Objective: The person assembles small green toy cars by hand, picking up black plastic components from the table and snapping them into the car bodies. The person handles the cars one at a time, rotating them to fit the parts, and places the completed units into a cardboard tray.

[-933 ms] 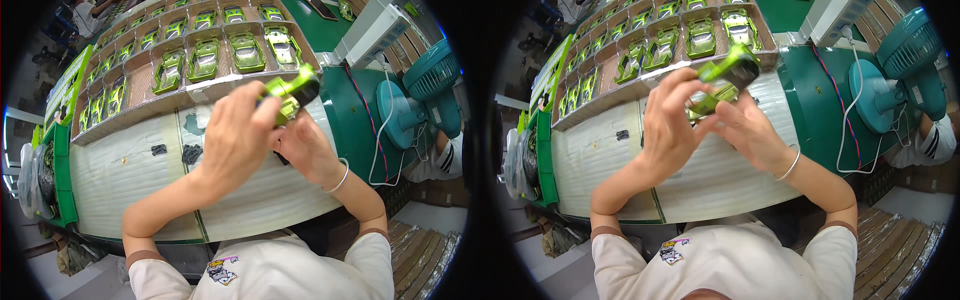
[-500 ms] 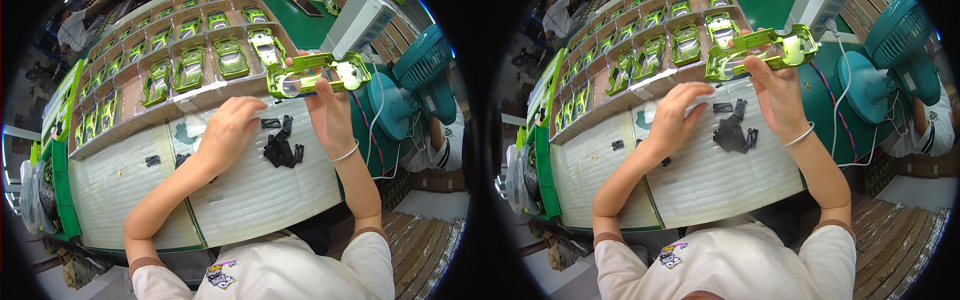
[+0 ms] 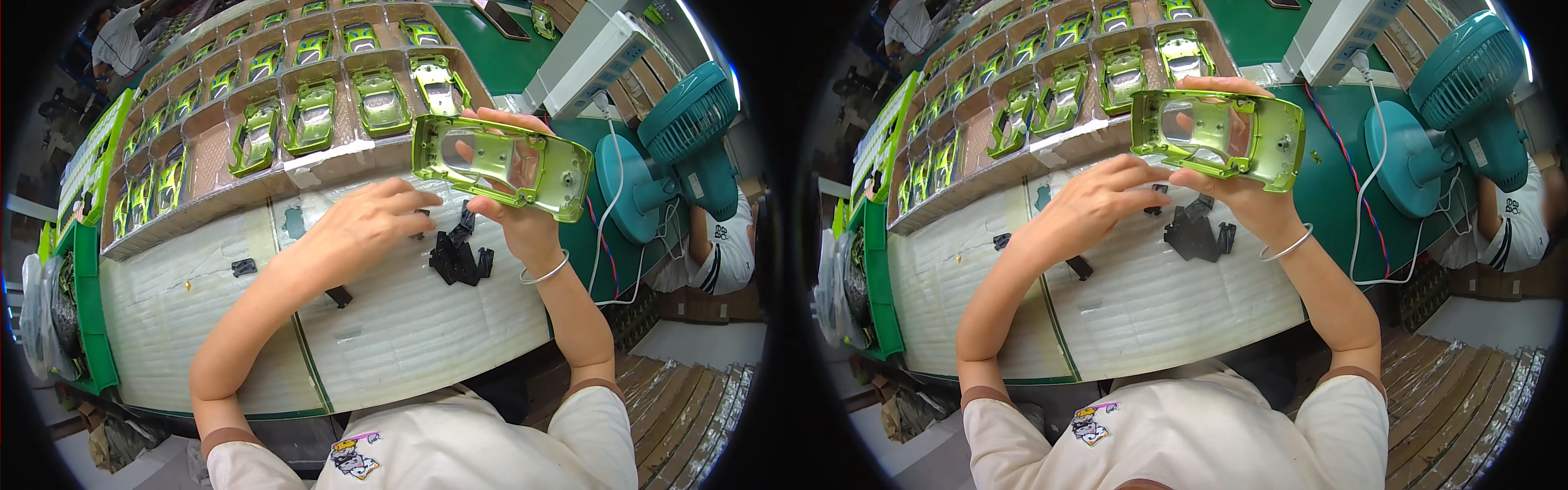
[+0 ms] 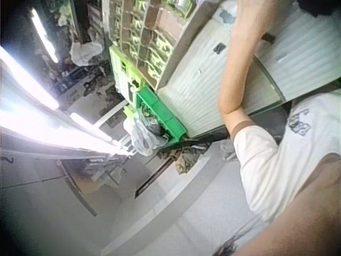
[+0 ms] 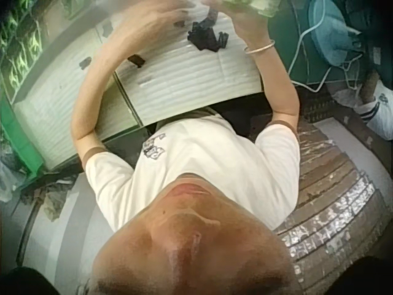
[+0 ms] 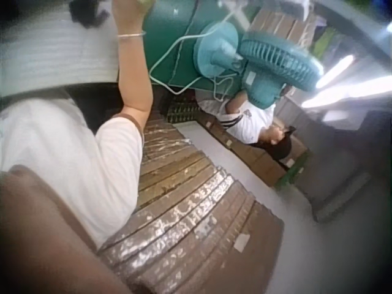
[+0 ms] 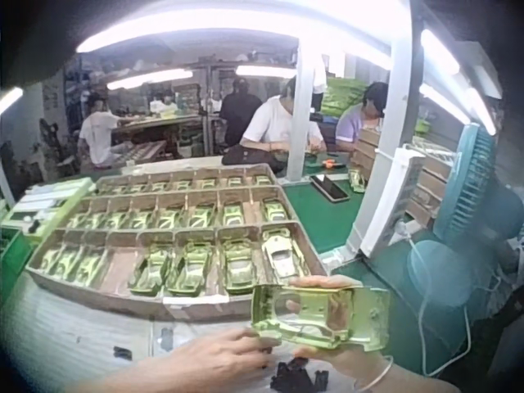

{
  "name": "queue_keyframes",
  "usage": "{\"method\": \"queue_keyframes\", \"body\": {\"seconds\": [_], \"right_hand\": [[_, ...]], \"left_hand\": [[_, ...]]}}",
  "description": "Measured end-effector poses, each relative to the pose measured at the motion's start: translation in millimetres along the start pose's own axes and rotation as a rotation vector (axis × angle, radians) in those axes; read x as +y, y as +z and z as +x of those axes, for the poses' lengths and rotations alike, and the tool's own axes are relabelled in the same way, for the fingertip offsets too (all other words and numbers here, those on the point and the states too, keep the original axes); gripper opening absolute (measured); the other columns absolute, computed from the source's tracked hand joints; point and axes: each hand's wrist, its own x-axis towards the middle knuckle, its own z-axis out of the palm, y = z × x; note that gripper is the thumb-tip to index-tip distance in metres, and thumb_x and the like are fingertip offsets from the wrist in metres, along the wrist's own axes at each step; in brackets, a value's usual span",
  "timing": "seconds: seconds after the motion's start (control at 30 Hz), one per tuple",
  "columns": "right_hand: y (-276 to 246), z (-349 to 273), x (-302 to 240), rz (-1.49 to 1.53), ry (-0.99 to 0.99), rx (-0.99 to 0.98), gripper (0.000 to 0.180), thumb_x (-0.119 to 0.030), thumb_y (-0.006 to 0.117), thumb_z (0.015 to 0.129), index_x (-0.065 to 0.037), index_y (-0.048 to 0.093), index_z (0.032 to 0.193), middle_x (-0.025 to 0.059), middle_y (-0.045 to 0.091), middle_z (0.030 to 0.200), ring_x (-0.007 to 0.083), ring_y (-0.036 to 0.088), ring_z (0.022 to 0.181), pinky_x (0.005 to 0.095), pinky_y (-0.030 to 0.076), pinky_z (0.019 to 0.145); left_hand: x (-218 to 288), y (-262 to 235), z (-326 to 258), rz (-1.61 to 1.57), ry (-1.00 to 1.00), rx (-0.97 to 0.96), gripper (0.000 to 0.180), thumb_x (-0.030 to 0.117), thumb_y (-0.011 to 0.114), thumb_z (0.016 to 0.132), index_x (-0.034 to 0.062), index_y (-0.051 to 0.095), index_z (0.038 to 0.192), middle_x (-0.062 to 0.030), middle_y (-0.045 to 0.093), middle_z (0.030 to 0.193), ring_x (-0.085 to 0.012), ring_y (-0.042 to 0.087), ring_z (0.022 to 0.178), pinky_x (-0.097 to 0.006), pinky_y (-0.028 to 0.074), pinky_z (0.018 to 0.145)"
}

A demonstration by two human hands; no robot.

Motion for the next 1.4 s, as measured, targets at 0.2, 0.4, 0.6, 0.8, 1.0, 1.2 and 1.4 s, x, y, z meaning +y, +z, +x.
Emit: {"method": "queue_keyframes", "body": {"seconds": [0.2, 0.4, 0.6, 0.8, 1.0, 1.2, 1.4], "right_hand": [[-2, 1, -2, -0.039, 0.018, -0.019, 0.08, -0.015, 0.083, 0.058, -0.013, 0.036, 0.123, 0.011, 0.044, 0.127, 0.0297, 0.04, 0.122, 0.0411, 0.041, 0.099], [-1, 0, 4, -0.065, -0.172, -0.109, 0.074, -0.011, 0.081, 0.061, -0.011, 0.036, 0.12, 0.0131, 0.047, 0.124, 0.0258, 0.044, 0.119, 0.0365, 0.042, 0.097], [16, -4, 7, 0.018, -0.364, -0.272, 0.068, -0.007, 0.081, 0.059, -0.009, 0.041, 0.115, 0.0175, 0.054, 0.113, 0.0317, 0.05, 0.113, 0.0496, 0.035, 0.1], [25, -7, 5, 0.053, -0.415, -0.3, 0.061, -0.006, 0.079, 0.062, -0.009, 0.043, 0.112, 0.017, 0.056, 0.108, 0.0298, 0.055, 0.105, 0.0521, 0.037, 0.097], [27, -8, 6, 0.039, -0.443, -0.314, 0.057, -0.007, 0.078, 0.064, -0.005, 0.044, 0.11, 0.0181, 0.057, 0.107, 0.0304, 0.056, 0.102, 0.0511, 0.039, 0.095], [33, -13, 0, 0.097, -0.399, -0.306, 0.056, -0.003, 0.078, 0.061, -0.004, 0.047, 0.108, 0.0188, 0.059, 0.105, 0.0317, 0.057, 0.101, 0.0477, 0.043, 0.092], [35, -16, -8, 0.103, -0.338, -0.338, 0.057, -0.005, 0.079, 0.061, -0.004, 0.047, 0.108, 0.0186, 0.058, 0.106, 0.0318, 0.056, 0.103, 0.0479, 0.044, 0.092]], "left_hand": [[-12, 1, -7, 0.072, 0.023, -0.113, 0.018, 0.004, 0.062, 0.067, 0.0055, 0.063, 0.085, -0.0039, 0.06, 0.086, -0.02, 0.056, 0.084, -0.032, 0.046, 0.073], [12, -30, -6, -0.147, 0.004, 0.21, 0.021, 0.002, 0.071, 0.064, 0.0045, 0.065, 0.083, -0.0044, 0.063, 0.077, -0.0192, 0.059, 0.067, -0.028, 0.047, 0.057], [42, -44, 1, 0.182, 0.162, 0.414, 0.025, 0.001, 0.067, 0.059, -0.0037, 0.064, 0.083, -0.0146, 0.062, 0.078, -0.0239, 0.06, 0.067, -0.029, 0.049, 0.054], [52, -32, 0, 0.277, 0.244, 0.379, 0.03, 0.006, 0.063, 0.052, -0.0062, 0.063, 0.08, -0.0144, 0.061, 0.078, -0.0238, 0.061, 0.068, -0.03, 0.05, 0.053], [51, -30, 3, 0.281, 0.292, 0.388, 0.023, 0.007, 0.061, 0.052, -0.0044, 0.062, 0.072, -0.0111, 0.06, 0.074, -0.0183, 0.059, 0.065, -0.027, 0.05, 0.059], [50, -33, 3, 0.196, 0.319, 0.354, 0.029, 0.007, 0.059, 0.048, -0.0052, 0.062, 0.074, -0.0106, 0.06, 0.074, -0.0179, 0.06, 0.066, -0.026, 0.05, 0.058], [50, -35, -1, 0.158, 0.337, 0.319, 0.034, 0.01, 0.056, 0.045, -0.0045, 0.062, 0.075, -0.0103, 0.061, 0.076, -0.0171, 0.06, 0.065, -0.026, 0.05, 0.057]]}}
